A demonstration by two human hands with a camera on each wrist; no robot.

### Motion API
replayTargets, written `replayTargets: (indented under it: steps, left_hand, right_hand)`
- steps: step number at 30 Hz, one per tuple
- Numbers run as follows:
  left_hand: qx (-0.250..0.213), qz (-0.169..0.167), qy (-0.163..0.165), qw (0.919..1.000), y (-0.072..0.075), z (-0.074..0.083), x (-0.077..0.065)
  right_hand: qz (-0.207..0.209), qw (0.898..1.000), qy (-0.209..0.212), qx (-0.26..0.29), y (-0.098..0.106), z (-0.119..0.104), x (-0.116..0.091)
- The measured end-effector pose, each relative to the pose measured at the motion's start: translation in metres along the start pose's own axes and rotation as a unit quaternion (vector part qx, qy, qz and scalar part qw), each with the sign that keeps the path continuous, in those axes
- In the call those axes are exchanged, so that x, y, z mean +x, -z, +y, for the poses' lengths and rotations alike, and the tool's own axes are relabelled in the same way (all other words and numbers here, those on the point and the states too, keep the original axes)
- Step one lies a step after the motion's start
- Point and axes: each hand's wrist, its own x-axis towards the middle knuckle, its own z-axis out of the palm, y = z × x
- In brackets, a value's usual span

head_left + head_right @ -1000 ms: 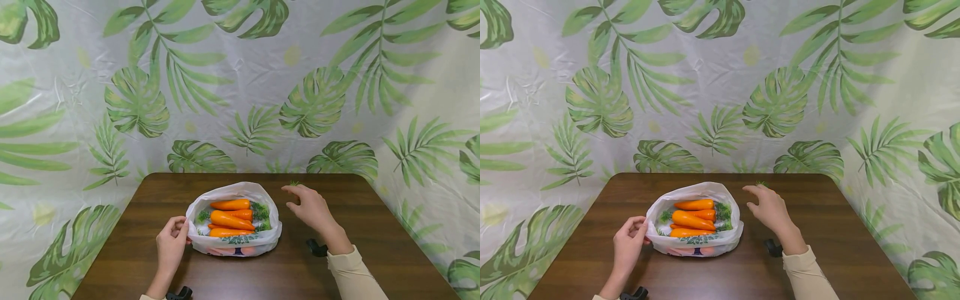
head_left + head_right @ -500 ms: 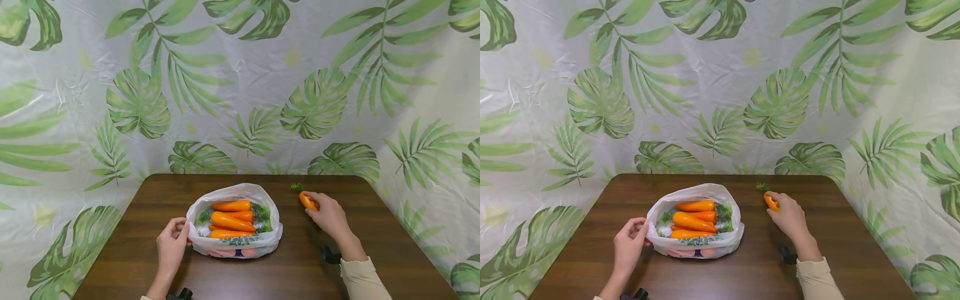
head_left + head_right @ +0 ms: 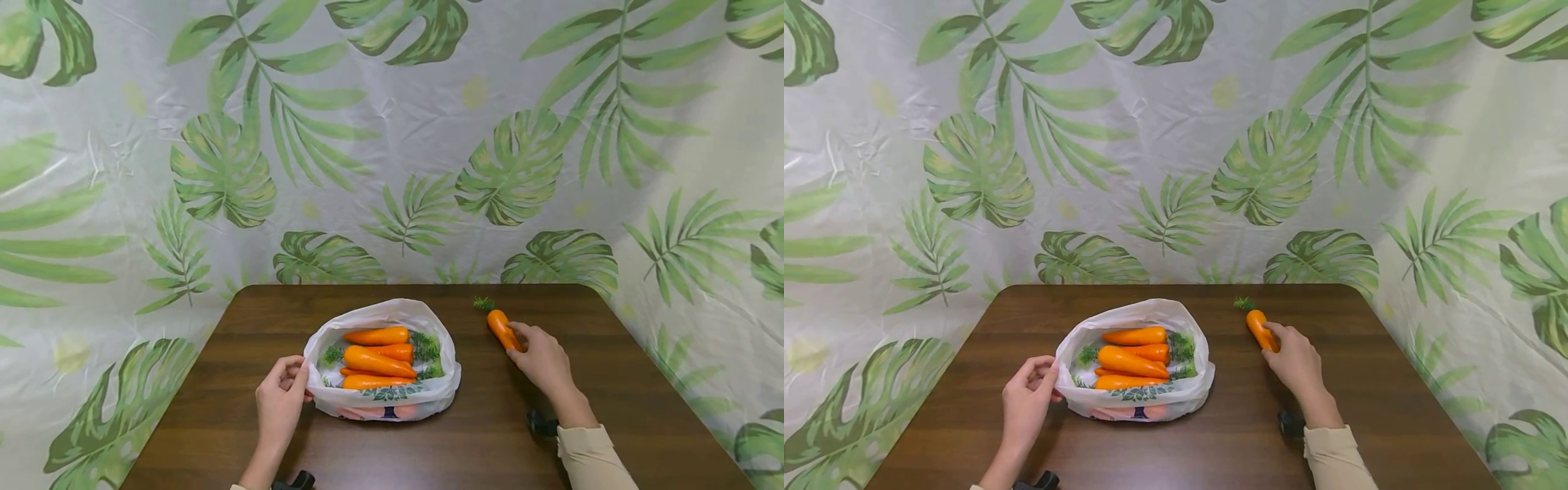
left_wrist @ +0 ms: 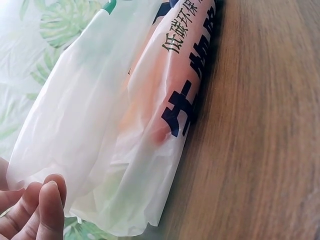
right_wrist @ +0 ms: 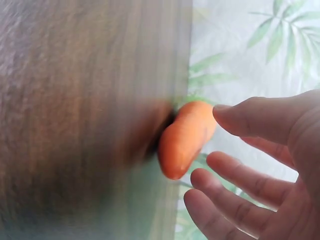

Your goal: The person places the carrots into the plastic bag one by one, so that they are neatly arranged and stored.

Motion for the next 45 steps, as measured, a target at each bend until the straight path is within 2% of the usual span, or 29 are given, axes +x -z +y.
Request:
replayTargets:
  steps: [7,24,33,41,45]
  left_hand:
    - [0.002,0.002,-0.001,1.0,0.0,0.0,-0.001]
    - [-0.001,-0.001,-0.004,1.0,0.002,-0.001,0.001]
    - [-0.005,-0.004,0.0,1.0,0.002,0.0,0.0]
    - [-0.004,-0.006,0.006,1.0,0.001,0.0,0.001]
    - [-0.007,-0.006,0.008,0.9999,0.001,0.001,0.001]
  right_hand:
    - [-0.011,1.0,-0.02,-0.003,-0.008,0.007,0.002]
    - [-0.021,0.999,-0.024,0.008,-0.015,0.011,0.006]
    - [-0.023,1.0,-0.021,0.006,-0.019,0.011,0.004]
    - [-0.03,0.998,-0.047,0.018,-0.018,0.006,0.0]
    - [-0.018,0.999,-0.046,0.022,-0.018,0.005,-0.001]
